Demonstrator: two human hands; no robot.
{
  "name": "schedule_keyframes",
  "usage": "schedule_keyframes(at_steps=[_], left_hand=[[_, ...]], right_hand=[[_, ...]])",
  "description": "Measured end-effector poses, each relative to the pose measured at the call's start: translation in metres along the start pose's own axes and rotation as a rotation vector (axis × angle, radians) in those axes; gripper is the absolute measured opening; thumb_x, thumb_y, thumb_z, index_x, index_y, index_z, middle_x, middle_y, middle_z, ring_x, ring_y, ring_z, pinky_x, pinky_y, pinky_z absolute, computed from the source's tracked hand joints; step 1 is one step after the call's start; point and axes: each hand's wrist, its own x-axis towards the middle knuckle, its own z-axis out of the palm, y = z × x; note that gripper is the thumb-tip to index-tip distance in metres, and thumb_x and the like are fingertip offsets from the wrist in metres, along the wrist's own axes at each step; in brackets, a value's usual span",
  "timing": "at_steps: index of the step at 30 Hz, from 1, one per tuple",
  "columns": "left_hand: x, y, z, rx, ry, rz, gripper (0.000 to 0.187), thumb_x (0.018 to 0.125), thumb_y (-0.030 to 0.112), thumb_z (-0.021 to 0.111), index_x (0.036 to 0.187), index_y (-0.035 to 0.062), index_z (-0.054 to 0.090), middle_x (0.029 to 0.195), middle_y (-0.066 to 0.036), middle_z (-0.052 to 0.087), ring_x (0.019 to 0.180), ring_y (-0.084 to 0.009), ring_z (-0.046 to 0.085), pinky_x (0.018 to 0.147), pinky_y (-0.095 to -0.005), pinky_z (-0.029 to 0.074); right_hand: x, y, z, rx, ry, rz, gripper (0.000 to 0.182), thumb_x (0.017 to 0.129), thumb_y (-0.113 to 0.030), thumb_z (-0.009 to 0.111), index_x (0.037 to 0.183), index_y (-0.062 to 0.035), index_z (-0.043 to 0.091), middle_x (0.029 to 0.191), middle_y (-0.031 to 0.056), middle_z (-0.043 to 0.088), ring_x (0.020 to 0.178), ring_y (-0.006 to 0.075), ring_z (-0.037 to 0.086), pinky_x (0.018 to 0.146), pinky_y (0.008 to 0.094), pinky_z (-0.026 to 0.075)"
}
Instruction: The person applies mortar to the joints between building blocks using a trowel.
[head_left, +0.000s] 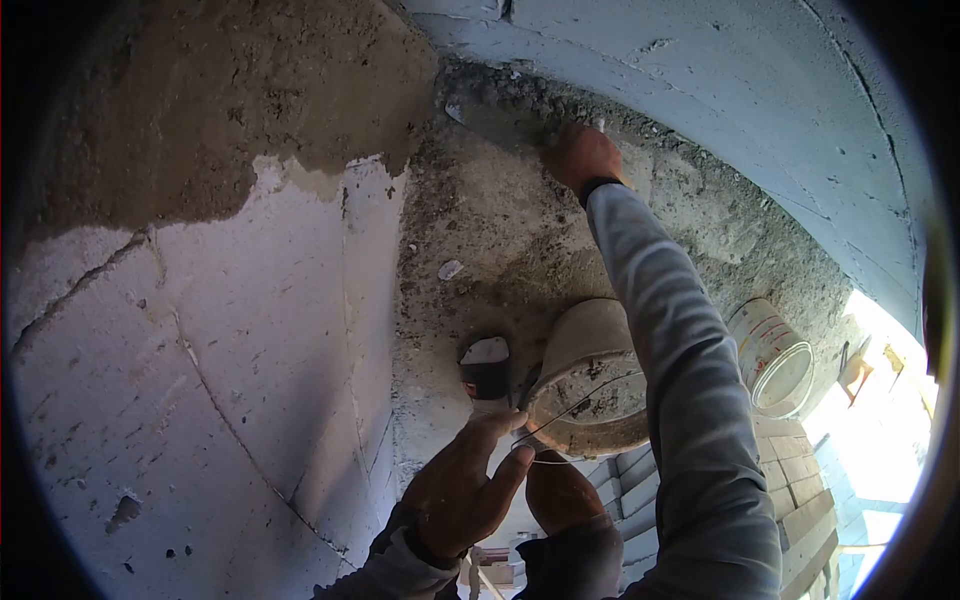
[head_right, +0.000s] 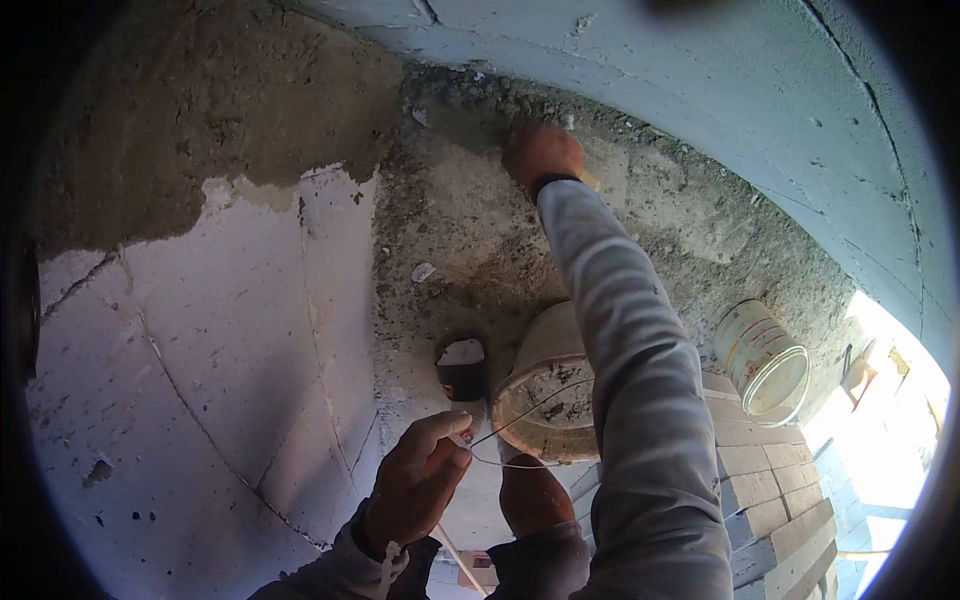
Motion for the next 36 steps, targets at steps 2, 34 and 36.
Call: schedule_keyframes(at_steps=[2,34,36], left_hand=[[0.001,0.003,0.001,0.019,-0.007,-0.013,0.043,0.094,0.024,0.055,0.124,-0.0054,0.048,0.115,-0.022,0.058,0.097,-0.0244,0.062,0.088,-0.0338,0.047],[0.008,-0.066,0.087,-0.132,0.026,-0.055,0.047,0.091,0.034,0.057,0.116,-0.0052,0.058,0.104,-0.013,0.066,0.098,-0.0189,0.060,0.088,-0.0299,0.044],[-0.006,-0.052,0.089,-0.158,-0.007,-0.081,0.046,0.090,0.034,0.057,0.114,-0.0047,0.059,0.100,-0.012,0.066,0.096,-0.0188,0.061,0.087,-0.0300,0.044]], right_hand=[[-0.009,-0.025,-0.010,0.055,-0.082,0.140,0.039,0.086,-0.035,0.054,0.111,-0.0089,0.066,0.112,0.0161,0.066,0.104,0.0316,0.064,0.088,0.0412,0.051],[-0.453,0.123,-0.100,-0.139,0.134,0.110,0.011,0.075,-0.009,0.058,0.086,-0.0083,0.054,0.086,0.0109,0.051,0.084,0.0301,0.051,0.071,0.0421,0.038],[-0.467,0.124,-0.088,-0.113,0.106,0.210,0.012,0.076,-0.008,0.057,0.088,-0.0076,0.055,0.087,0.0126,0.052,0.085,0.0317,0.053,0.073,0.0431,0.039]])
